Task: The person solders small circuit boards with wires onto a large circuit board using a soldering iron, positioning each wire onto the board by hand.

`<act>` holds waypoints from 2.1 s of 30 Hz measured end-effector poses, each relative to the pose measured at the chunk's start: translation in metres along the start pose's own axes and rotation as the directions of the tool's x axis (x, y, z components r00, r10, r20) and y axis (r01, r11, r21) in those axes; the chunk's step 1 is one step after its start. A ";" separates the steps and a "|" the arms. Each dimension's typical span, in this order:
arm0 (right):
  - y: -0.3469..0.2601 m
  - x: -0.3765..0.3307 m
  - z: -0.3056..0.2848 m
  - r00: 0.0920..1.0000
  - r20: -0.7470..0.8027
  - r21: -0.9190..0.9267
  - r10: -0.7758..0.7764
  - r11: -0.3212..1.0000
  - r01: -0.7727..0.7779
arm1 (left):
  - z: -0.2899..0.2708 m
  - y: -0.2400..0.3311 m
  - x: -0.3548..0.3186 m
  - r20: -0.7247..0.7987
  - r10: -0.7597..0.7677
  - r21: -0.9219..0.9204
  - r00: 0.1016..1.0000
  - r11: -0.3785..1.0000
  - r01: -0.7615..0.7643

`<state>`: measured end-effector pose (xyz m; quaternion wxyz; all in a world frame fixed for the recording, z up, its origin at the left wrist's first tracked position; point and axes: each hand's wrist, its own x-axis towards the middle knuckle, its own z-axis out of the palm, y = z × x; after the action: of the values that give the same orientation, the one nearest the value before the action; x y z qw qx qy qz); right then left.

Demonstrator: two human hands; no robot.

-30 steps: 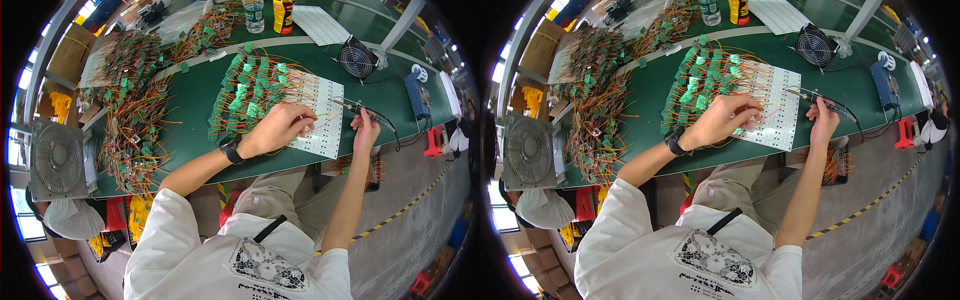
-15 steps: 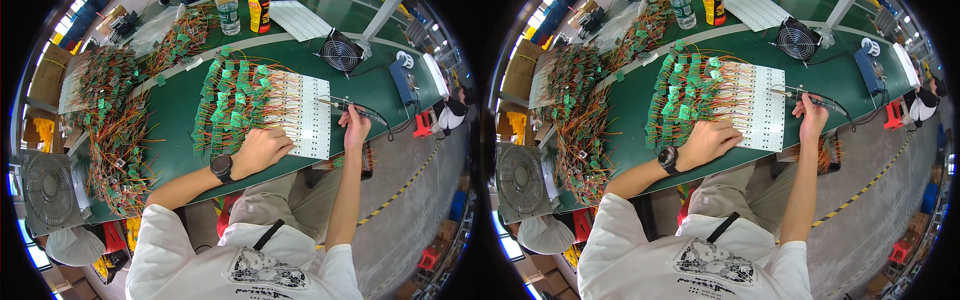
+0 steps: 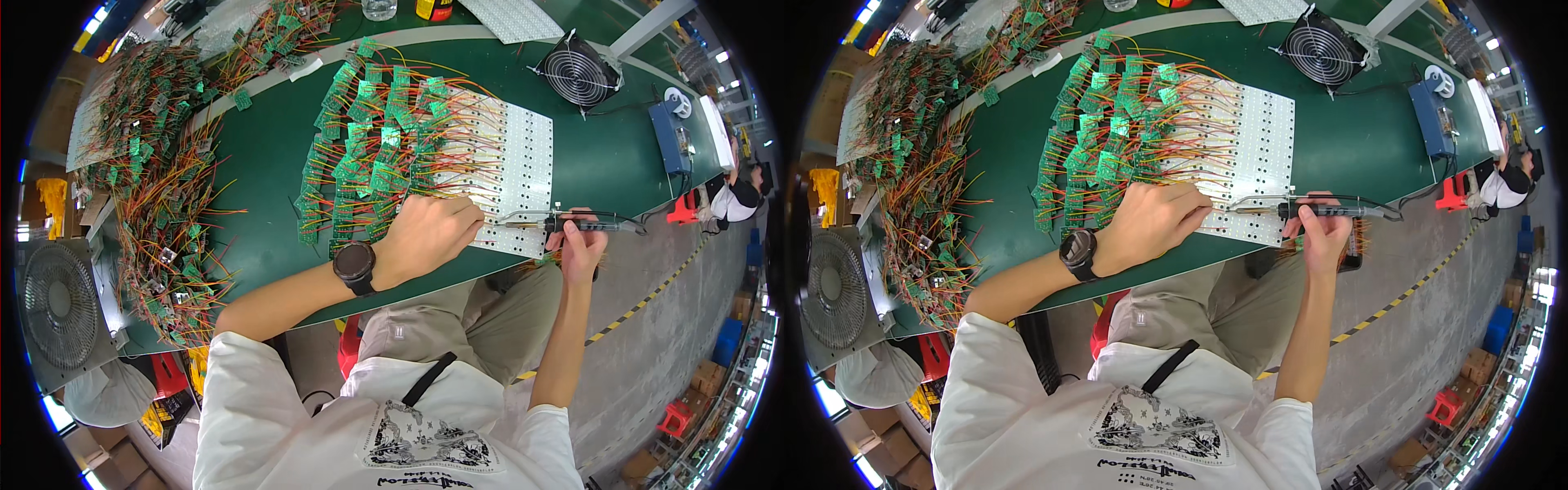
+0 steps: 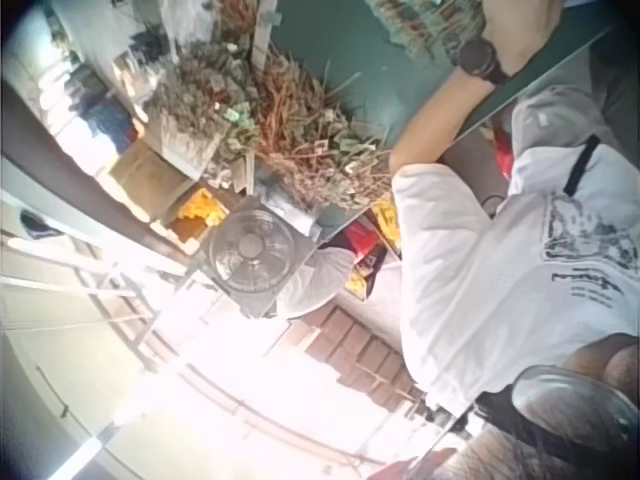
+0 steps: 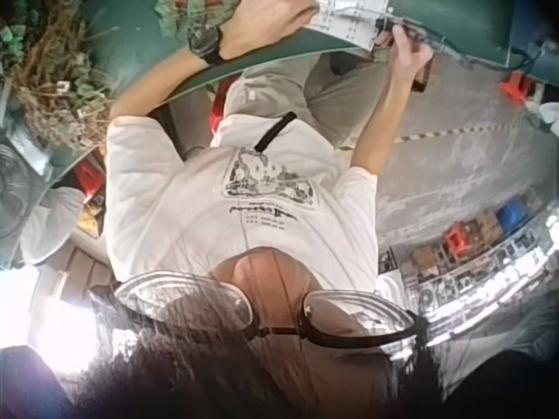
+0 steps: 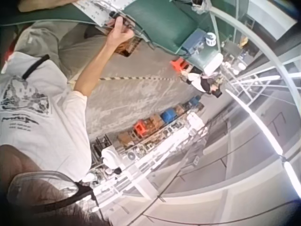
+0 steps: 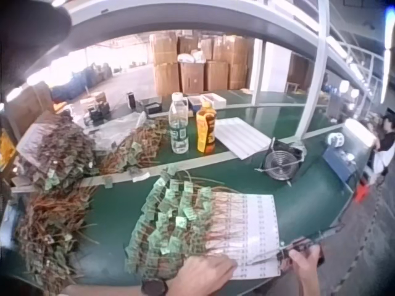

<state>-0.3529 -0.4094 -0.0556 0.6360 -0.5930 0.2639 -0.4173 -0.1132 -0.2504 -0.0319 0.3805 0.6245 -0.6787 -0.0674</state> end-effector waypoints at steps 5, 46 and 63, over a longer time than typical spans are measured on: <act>0.000 0.002 -0.003 1.000 0.018 -0.004 0.026 1.000 -0.026 | 0.001 -0.001 0.001 0.003 0.007 -0.013 1.000 1.000 -0.007; 0.001 0.002 -0.004 1.000 0.014 0.017 0.001 1.000 -0.001 | 0.005 -0.004 -0.003 0.033 0.027 0.045 0.999 0.999 -0.029; 0.000 0.003 -0.003 0.999 -0.045 0.090 0.011 0.996 -0.007 | -0.017 0.006 0.004 0.236 0.151 -0.015 0.960 0.988 -0.152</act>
<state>-0.3537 -0.4131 -0.0556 0.6576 -0.5532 0.2619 -0.4392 -0.1068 -0.2465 -0.0146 0.2999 0.5588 -0.7652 -0.1108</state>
